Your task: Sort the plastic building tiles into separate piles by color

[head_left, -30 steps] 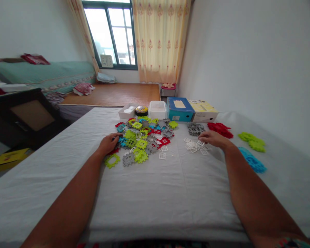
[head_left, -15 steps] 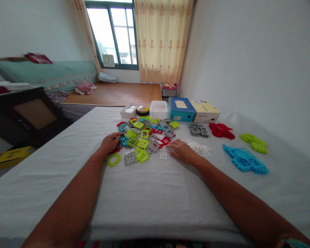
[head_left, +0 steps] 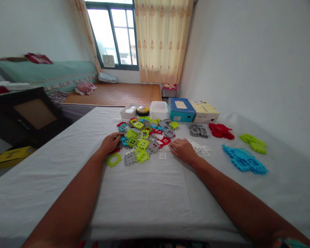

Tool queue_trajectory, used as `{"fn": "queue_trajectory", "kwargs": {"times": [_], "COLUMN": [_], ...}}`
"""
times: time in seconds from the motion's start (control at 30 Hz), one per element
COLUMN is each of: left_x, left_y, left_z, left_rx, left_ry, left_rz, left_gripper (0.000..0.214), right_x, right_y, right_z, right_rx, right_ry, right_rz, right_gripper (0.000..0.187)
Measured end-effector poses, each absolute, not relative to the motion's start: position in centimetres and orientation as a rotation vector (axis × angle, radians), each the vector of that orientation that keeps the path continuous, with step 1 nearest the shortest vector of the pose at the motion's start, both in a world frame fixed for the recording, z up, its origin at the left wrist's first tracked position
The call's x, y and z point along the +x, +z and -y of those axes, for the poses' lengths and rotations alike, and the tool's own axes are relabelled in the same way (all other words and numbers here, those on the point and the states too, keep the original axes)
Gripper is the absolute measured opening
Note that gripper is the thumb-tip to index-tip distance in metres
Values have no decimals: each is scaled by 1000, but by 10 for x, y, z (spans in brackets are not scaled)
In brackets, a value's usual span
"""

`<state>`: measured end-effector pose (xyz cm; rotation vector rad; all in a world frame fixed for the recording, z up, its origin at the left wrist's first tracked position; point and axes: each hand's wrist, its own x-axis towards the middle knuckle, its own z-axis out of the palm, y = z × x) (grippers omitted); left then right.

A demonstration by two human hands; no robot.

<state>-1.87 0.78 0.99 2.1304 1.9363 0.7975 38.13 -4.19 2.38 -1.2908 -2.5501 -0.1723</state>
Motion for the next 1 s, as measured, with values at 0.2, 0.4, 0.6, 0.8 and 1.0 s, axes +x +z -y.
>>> {"fn": "queue_trajectory", "kwargs": {"times": [0.2, 0.4, 0.6, 0.8, 1.0], "left_x": [-18, -19, -18, -19, -19], "left_y": [11, 11, 12, 10, 8], "left_z": [-8, -8, -7, -8, -9], "left_rx": [2115, 2125, 2143, 2143, 2136], "left_ry": [815, 807, 775, 782, 811], "left_rz": [-1927, -1921, -1935, -1936, -1937], "left_gripper": [44, 44, 46, 46, 44], "right_x": [439, 501, 461, 382, 363], "right_y": [28, 30, 31, 18, 11], "right_z": [11, -7, 9, 44, 51], "right_rx": [-1498, -1641, -1409, -878, -865], "right_ry": [81, 200, 88, 223, 167], "right_rz": [2177, 2253, 2218, 2541, 2638], "right_gripper": [26, 23, 21, 29, 28]}}
